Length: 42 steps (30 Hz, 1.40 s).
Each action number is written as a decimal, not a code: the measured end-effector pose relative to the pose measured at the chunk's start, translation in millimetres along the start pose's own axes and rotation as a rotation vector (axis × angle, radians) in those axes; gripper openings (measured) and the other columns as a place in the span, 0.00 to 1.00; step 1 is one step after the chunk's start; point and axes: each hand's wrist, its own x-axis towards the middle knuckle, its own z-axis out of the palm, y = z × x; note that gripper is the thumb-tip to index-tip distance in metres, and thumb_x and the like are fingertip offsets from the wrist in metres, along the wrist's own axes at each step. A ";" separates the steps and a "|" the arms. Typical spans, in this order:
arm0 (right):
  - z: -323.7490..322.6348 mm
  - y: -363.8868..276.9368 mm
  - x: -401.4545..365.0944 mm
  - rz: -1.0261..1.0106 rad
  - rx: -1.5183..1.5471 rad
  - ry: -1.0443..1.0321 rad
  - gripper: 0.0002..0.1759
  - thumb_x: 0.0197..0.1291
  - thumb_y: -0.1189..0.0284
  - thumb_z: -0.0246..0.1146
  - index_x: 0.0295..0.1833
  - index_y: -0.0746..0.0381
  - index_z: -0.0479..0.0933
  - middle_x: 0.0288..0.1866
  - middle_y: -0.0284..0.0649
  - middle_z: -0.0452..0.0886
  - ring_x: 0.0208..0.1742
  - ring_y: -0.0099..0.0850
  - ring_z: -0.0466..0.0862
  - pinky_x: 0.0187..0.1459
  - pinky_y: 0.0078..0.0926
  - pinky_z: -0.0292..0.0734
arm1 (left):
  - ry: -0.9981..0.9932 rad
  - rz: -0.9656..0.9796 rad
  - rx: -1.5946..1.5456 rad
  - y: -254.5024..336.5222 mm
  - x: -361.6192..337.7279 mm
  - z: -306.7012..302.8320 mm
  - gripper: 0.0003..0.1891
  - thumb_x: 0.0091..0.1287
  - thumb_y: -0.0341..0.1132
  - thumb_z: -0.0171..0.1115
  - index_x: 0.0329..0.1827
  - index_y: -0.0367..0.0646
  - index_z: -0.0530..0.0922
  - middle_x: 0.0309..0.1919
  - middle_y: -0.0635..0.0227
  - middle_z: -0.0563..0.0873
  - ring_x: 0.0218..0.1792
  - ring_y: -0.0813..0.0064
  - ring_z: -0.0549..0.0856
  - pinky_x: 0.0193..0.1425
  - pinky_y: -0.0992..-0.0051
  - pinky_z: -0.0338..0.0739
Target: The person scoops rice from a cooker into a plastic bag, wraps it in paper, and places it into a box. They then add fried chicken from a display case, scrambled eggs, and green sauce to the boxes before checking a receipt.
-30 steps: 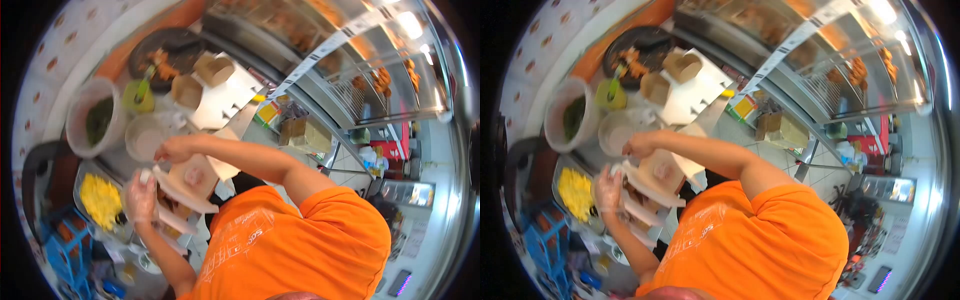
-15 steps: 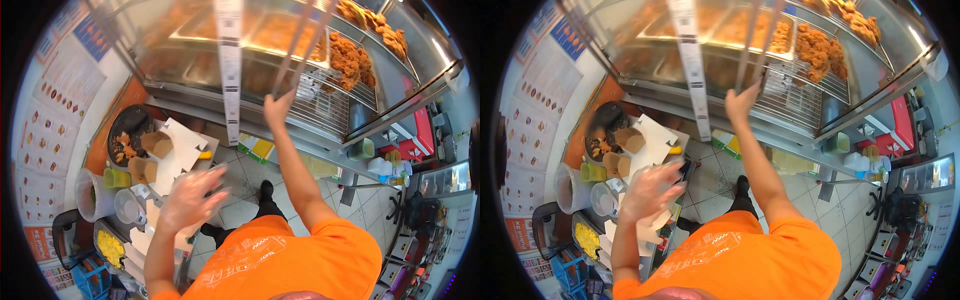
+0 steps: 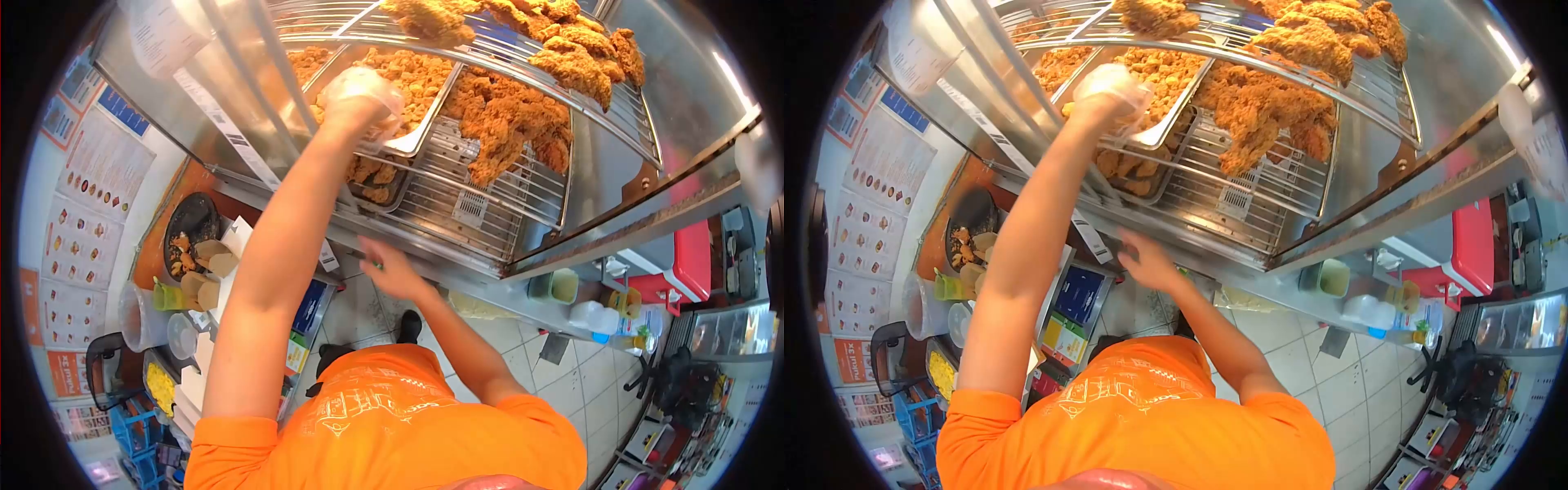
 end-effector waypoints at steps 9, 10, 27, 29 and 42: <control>-13.1 80.6 -86.4 0.236 0.079 -0.182 0.27 0.65 0.65 0.66 0.68 0.62 0.75 0.57 0.47 0.84 0.53 0.38 0.85 0.56 0.35 0.80 | -0.160 0.034 0.016 4.2 23.8 22.7 0.25 0.69 0.59 0.56 0.53 0.50 0.86 0.64 0.61 0.82 0.69 0.66 0.77 0.75 0.59 0.66; -14.4 81.8 -85.4 0.230 0.060 -0.196 0.27 0.65 0.66 0.66 0.68 0.61 0.75 0.56 0.47 0.84 0.53 0.36 0.85 0.56 0.33 0.80 | -0.037 0.005 -0.107 -0.1 25.0 34.9 0.23 0.69 0.56 0.57 0.50 0.47 0.86 0.60 0.58 0.85 0.66 0.64 0.80 0.76 0.62 0.64; -28.0 -81.8 77.9 -0.056 -0.017 0.304 0.24 0.70 0.60 0.64 0.64 0.63 0.76 0.29 0.44 0.83 0.28 0.36 0.83 0.34 0.38 0.77 | -0.248 0.679 -1.131 -47.3 -179.8 -10.7 0.21 0.66 0.46 0.71 0.52 0.36 0.83 0.45 0.54 0.88 0.51 0.56 0.87 0.56 0.61 0.81; -14.5 -60.5 113.9 -0.038 -0.208 0.350 0.18 0.69 0.59 0.65 0.56 0.61 0.82 0.27 0.44 0.83 0.28 0.35 0.83 0.33 0.38 0.76 | -0.551 0.420 -1.375 -103.2 -209.6 5.6 0.22 0.65 0.46 0.73 0.51 0.36 0.84 0.46 0.58 0.89 0.49 0.66 0.87 0.55 0.66 0.81; 23.6 -40.5 87.9 0.022 -0.186 0.894 0.13 0.74 0.63 0.63 0.46 0.64 0.79 0.25 0.31 0.77 0.22 0.19 0.74 0.26 0.19 0.69 | 0.578 -0.628 -1.711 -518.2 -151.8 226.0 0.22 0.73 0.46 0.64 0.61 0.40 0.79 0.47 0.69 0.86 0.42 0.81 0.85 0.44 0.80 0.78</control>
